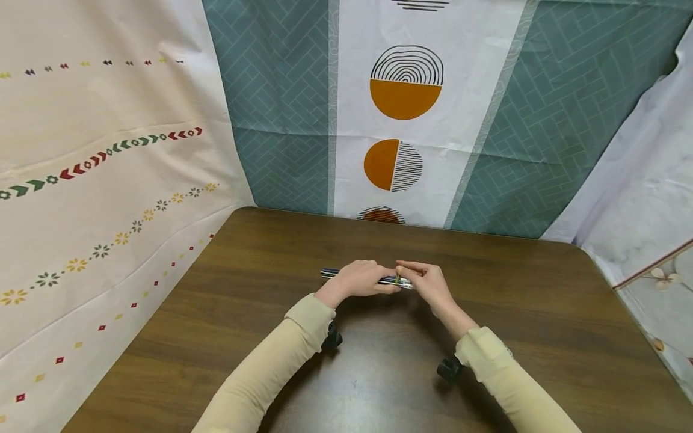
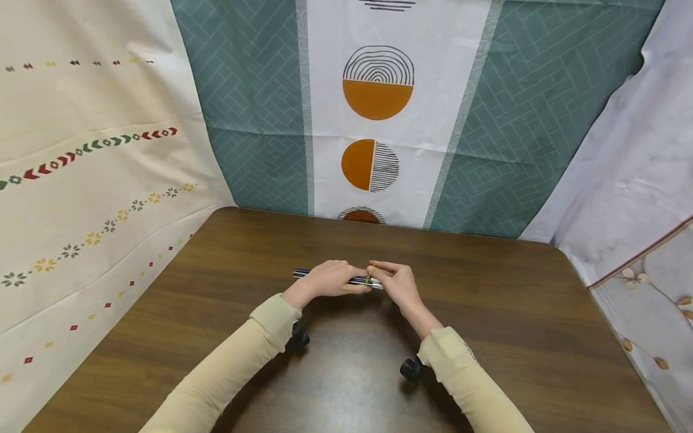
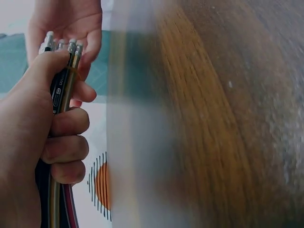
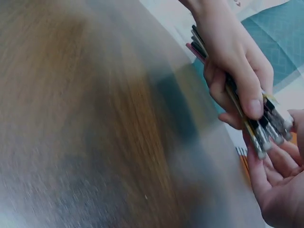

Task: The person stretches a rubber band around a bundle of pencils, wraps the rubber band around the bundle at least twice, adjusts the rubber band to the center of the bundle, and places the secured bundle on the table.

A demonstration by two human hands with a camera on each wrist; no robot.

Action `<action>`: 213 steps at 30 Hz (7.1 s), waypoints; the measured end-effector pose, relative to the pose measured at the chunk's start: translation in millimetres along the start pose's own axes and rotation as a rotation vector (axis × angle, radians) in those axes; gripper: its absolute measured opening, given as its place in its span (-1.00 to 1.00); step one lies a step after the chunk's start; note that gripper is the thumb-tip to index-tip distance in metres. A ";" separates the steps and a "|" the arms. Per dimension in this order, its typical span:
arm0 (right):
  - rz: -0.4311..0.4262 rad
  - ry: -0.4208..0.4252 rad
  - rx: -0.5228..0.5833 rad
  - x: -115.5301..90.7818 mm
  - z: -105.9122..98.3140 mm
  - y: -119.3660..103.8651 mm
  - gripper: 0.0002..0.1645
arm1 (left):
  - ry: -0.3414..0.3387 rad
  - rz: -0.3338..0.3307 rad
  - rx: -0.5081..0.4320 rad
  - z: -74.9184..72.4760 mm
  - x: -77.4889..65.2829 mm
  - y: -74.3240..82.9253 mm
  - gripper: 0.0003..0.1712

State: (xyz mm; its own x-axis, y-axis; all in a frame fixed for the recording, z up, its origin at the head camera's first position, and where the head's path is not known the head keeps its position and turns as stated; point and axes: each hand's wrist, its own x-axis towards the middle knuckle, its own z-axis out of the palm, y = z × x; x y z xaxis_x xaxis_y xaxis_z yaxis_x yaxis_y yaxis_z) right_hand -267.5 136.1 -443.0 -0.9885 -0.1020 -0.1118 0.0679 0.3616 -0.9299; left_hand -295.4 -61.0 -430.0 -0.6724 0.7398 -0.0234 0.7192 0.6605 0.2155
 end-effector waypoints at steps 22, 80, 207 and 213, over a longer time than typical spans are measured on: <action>-0.241 -0.225 -0.332 3.0 -13.7 25.7 -0.82 | 0.113 0.009 -0.165 -5.0 3.2 -6.4 -0.70; 0.065 0.019 0.970 -9.5 23.3 -23.2 -0.77 | 0.533 -0.225 -0.189 7.2 0.0 -7.0 -0.74; -0.240 -0.203 -0.019 -40.8 5.1 -5.1 0.05 | 0.126 -0.268 0.196 -9.6 8.2 -4.5 -0.78; -0.214 -0.198 0.043 -39.6 5.8 -11.4 0.06 | 0.141 -0.276 0.172 -9.7 8.8 -3.1 -0.79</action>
State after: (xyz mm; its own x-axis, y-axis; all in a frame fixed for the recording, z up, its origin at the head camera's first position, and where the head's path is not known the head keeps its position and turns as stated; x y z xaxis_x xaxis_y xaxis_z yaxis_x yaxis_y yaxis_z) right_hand -228.4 130.6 -430.0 -0.9355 -0.3524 0.0265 -0.1300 0.2735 -0.9531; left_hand -305.2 -57.7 -421.3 -0.8546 0.5132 0.0792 0.5176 0.8540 0.0522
